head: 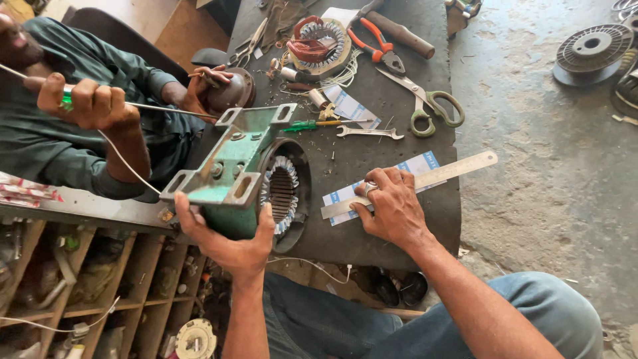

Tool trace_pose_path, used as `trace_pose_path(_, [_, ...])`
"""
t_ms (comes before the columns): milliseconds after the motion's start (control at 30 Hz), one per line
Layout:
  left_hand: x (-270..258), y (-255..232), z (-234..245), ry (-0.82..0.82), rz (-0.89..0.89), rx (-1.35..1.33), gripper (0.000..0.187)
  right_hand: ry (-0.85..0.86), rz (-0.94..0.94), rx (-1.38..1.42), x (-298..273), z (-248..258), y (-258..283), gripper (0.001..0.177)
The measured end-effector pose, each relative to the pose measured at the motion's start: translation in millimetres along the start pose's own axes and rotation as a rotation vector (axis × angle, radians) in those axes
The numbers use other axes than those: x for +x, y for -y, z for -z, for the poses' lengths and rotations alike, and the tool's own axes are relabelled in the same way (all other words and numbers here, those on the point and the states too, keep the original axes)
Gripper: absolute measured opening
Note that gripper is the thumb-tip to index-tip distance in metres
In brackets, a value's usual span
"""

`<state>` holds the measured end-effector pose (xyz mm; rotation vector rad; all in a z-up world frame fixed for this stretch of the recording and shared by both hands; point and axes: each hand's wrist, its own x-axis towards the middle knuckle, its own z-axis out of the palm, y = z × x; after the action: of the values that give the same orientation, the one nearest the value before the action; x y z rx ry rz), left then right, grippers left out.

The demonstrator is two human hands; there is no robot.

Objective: The person cuts small rectangular pieces from a strip of paper using scissors and inserts them into the slots of a motor stator. The person repeats this process multiple times, placing the paper pieces into the stator's winding slots.

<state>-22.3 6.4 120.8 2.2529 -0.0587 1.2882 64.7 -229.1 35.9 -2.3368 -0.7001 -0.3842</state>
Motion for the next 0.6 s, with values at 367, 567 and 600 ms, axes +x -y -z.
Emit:
trace_pose_path(367, [51.3,49.6,1.3,0.225,-0.061,-0.279,0.105,0.000,-0.008,-0.017,0.7,-1.6,2.8,0.029])
trace_pose_path(567, [46.4,58.0,1.6,0.197,-0.080,-0.370,0.099,0.034,0.032,-0.056,2.8,2.7,5.1,0.037])
trace_pose_path(600, [37.8,60.0,3.7,0.165,-0.079,-0.345,0.101,0.036,0.039,-0.063,1.5,1.8,5.0,0.037])
